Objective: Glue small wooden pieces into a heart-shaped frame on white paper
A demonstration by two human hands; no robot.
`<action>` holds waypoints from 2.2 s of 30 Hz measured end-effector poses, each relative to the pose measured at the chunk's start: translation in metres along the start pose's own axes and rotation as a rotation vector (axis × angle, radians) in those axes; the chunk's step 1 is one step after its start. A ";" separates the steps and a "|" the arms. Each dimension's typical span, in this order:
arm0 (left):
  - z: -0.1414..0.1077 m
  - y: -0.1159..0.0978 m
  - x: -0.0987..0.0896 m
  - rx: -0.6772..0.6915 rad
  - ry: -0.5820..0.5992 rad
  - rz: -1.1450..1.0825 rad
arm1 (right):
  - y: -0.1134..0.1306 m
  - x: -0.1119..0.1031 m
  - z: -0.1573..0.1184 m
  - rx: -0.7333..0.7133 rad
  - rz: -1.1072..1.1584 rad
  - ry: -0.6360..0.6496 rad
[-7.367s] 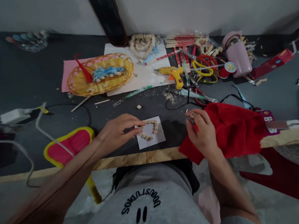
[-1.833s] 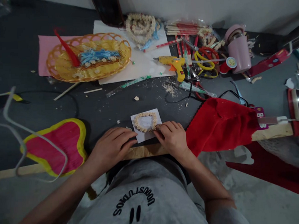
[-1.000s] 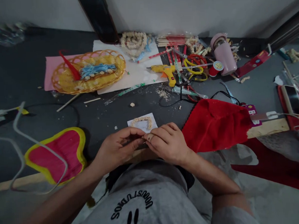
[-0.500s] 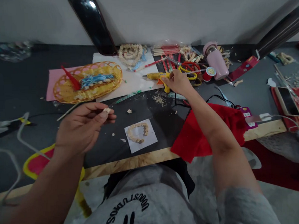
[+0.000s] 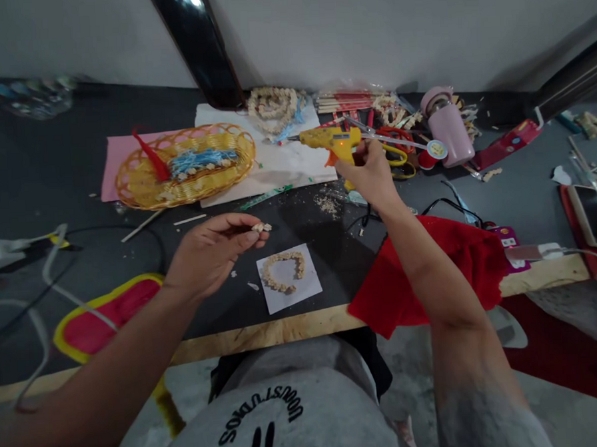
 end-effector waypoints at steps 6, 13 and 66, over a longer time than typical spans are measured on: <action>0.004 0.005 0.005 -0.054 0.028 -0.044 | 0.000 -0.029 -0.054 0.171 0.153 0.170; 0.006 0.011 0.008 -0.068 -0.001 -0.050 | -0.003 -0.033 -0.121 0.274 0.385 0.482; 0.004 0.019 0.002 0.072 -0.024 0.048 | -0.013 -0.024 -0.139 0.051 0.276 0.665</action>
Point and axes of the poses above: each hand's wrist, its own z-axis towards the middle knuckle, its own x-axis out of the palm, y = z × x, the point moved 4 cm from there along z, towards the middle knuckle, and after that the axes turned 15 degrees about -y, right-handed, at the moved point
